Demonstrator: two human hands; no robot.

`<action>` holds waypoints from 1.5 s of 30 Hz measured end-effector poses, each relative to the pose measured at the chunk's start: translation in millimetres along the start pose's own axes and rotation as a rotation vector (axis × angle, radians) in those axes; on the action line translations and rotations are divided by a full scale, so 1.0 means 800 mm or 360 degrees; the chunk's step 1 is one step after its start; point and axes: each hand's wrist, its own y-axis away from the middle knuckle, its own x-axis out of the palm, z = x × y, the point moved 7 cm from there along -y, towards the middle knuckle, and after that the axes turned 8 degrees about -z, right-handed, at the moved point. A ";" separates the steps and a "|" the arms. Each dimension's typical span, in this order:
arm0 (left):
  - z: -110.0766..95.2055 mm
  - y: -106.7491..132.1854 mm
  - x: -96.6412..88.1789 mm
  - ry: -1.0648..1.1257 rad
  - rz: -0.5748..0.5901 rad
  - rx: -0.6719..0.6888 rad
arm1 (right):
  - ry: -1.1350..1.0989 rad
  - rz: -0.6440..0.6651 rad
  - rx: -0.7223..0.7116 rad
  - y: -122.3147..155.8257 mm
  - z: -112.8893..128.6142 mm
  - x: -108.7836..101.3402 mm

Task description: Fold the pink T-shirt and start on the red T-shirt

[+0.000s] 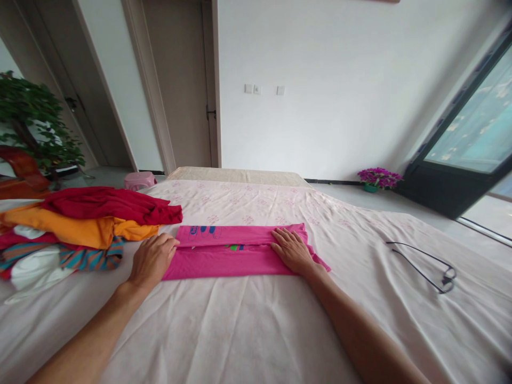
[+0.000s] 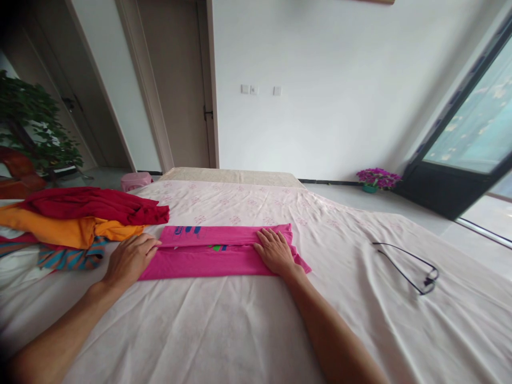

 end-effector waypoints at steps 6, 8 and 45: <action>0.013 0.003 0.005 -0.0044 0.0155 -0.0031 | -0.0016 0.0049 0.0000 0.001 0.002 -0.004; 0.011 0.002 0.006 -0.0066 0.0185 -0.0004 | -0.0017 0.0054 -0.0002 0.000 0.002 -0.005; -0.045 -0.037 0.093 0.0047 0.0379 -0.0166 | 0.0061 0.0114 0.0477 0.014 -0.091 0.002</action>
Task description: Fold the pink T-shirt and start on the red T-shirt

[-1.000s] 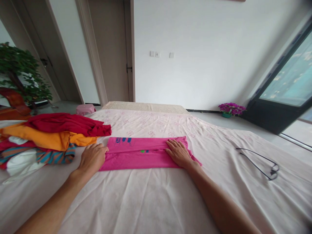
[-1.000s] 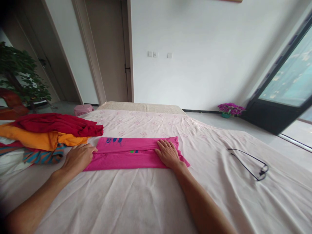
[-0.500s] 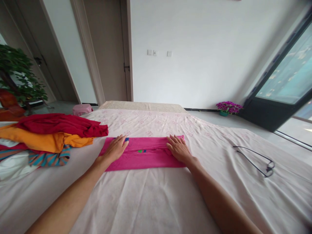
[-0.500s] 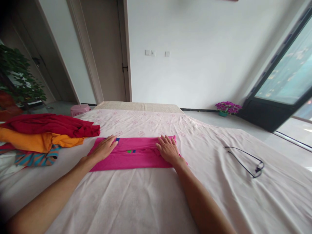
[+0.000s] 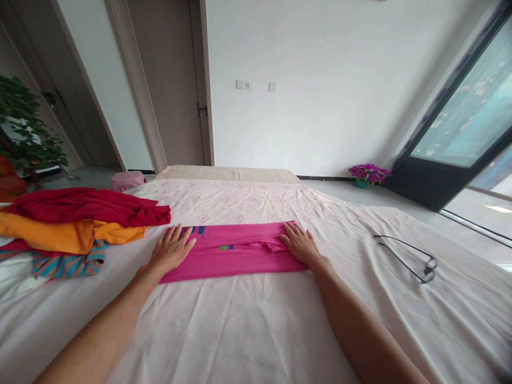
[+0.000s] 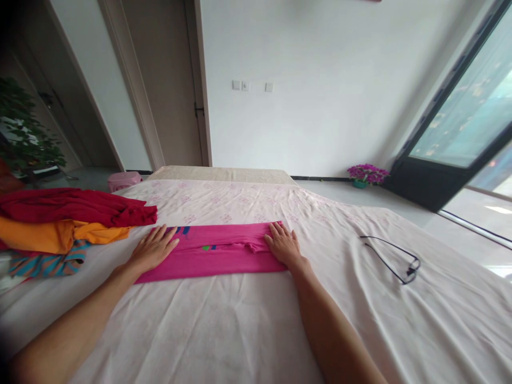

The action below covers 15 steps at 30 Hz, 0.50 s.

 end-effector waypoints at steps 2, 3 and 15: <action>0.013 0.004 0.000 -0.0025 0.0017 -0.0027 | 0.0033 -0.0044 0.0027 0.001 0.001 -0.006; 0.020 0.006 0.000 -0.0040 0.0025 -0.0042 | 0.0053 -0.0081 0.0033 0.002 0.004 -0.011; 0.050 0.038 -0.043 -0.0342 -0.0171 -0.0353 | -0.0076 -0.0002 -0.0462 0.028 0.093 -0.014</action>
